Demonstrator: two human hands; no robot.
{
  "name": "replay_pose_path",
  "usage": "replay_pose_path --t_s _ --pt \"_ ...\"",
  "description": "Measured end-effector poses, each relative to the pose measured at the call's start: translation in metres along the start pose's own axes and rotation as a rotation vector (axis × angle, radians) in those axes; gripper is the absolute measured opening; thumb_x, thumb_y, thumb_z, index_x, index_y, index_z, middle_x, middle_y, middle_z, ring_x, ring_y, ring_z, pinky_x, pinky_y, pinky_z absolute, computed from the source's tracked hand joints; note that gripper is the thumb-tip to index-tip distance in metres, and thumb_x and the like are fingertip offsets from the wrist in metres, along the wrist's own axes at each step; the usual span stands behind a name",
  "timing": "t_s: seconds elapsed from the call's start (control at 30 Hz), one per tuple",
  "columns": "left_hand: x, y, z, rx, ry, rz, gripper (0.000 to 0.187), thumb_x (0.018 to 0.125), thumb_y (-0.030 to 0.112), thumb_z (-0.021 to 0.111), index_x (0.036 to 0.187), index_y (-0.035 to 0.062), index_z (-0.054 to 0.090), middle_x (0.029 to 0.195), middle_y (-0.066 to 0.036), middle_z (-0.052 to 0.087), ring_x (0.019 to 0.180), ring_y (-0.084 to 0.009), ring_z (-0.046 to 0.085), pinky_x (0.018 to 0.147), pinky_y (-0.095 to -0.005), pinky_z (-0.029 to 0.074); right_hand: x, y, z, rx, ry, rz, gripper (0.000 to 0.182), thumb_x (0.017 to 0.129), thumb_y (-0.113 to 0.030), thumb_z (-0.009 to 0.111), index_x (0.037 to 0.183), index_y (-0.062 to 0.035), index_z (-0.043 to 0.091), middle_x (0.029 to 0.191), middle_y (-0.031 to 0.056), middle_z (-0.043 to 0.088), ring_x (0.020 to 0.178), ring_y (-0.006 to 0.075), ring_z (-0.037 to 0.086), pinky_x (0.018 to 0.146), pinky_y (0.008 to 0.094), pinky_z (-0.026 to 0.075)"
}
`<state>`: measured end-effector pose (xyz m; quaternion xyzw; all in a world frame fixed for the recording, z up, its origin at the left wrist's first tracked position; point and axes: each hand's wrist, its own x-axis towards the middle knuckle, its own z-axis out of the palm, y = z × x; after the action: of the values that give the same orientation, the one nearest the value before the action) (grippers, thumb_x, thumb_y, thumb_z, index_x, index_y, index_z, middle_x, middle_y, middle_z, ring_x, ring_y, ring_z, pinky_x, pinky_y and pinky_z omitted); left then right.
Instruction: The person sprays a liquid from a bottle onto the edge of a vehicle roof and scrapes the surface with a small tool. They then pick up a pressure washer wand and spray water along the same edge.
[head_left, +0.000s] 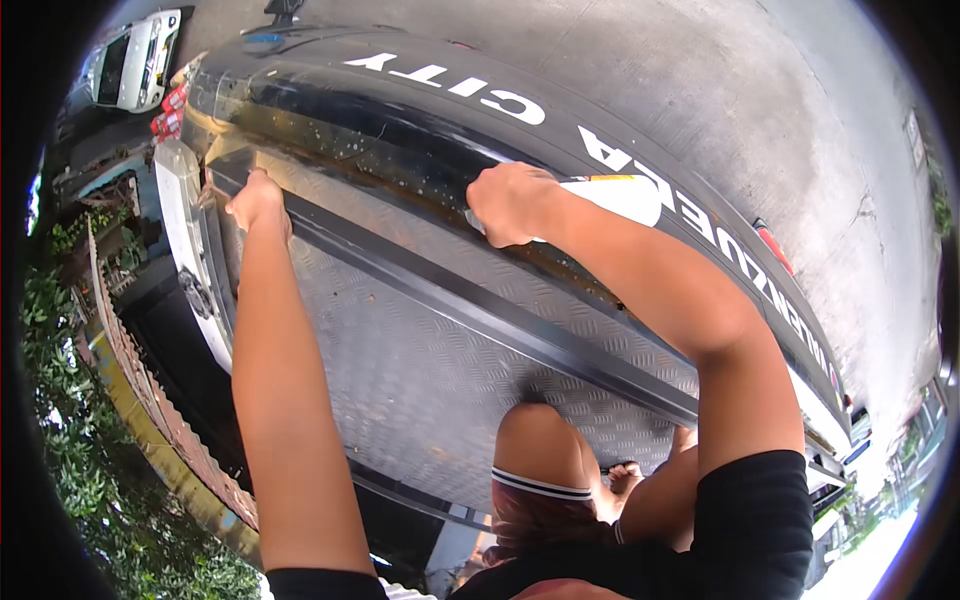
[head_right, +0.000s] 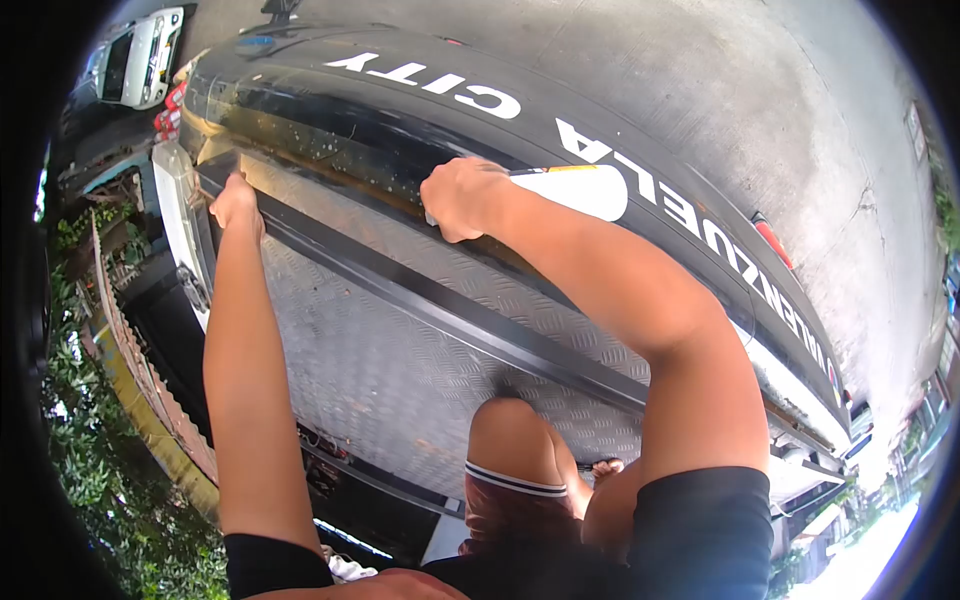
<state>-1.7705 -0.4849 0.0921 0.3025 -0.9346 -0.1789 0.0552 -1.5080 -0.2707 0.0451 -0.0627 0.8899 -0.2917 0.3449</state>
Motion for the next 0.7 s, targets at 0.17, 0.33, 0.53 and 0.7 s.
replay_pose_path --t_s 0.17,0.33,0.53,0.7 --pt "-0.012 -0.005 -0.014 0.029 -0.002 -0.005 0.074 0.091 0.036 0.069 0.146 -0.0042 0.043 0.140 -0.030 0.064 0.126 -0.0458 0.066 0.107 -0.0515 0.055 0.035 -0.011 -0.007 0.068 0.033 -0.032 0.028 0.079 -0.017 0.078 0.101 -0.0012 0.082 0.101 0.0211 0.080 0.099 0.0410 0.078 0.083 0.0477 0.064" --pt "-0.024 0.001 -0.021 0.000 -0.082 -0.061 0.074 0.092 0.034 0.069 0.149 -0.0032 0.039 0.137 -0.029 0.065 0.126 -0.0437 0.066 0.108 -0.0514 0.054 0.065 -0.032 -0.034 0.011 -0.080 0.029 0.030 0.078 -0.015 0.077 0.104 -0.0019 0.082 0.101 0.0201 0.081 0.100 0.0401 0.079 0.084 0.0471 0.064" --pt "-0.021 -0.001 -0.022 0.022 -0.121 -0.039 0.062 0.096 0.028 0.061 0.142 -0.0038 0.036 0.121 -0.028 0.070 0.112 -0.0452 0.071 0.098 -0.0551 0.058 0.101 -0.052 -0.044 0.017 -0.027 0.047 0.029 0.077 -0.015 0.076 0.102 -0.0030 0.083 0.102 0.0192 0.081 0.099 0.0385 0.079 0.083 0.0464 0.065" --pt "-0.026 0.006 -0.033 0.008 -0.185 -0.065 0.062 0.097 0.029 0.060 0.144 -0.0034 0.035 0.120 -0.029 0.070 0.107 -0.0457 0.073 0.093 -0.0551 0.060 0.116 -0.061 -0.054 0.015 -0.062 0.081 0.028 0.077 -0.019 0.076 0.100 -0.0032 0.083 0.102 0.0186 0.081 0.098 0.0381 0.079 0.084 0.0468 0.064"
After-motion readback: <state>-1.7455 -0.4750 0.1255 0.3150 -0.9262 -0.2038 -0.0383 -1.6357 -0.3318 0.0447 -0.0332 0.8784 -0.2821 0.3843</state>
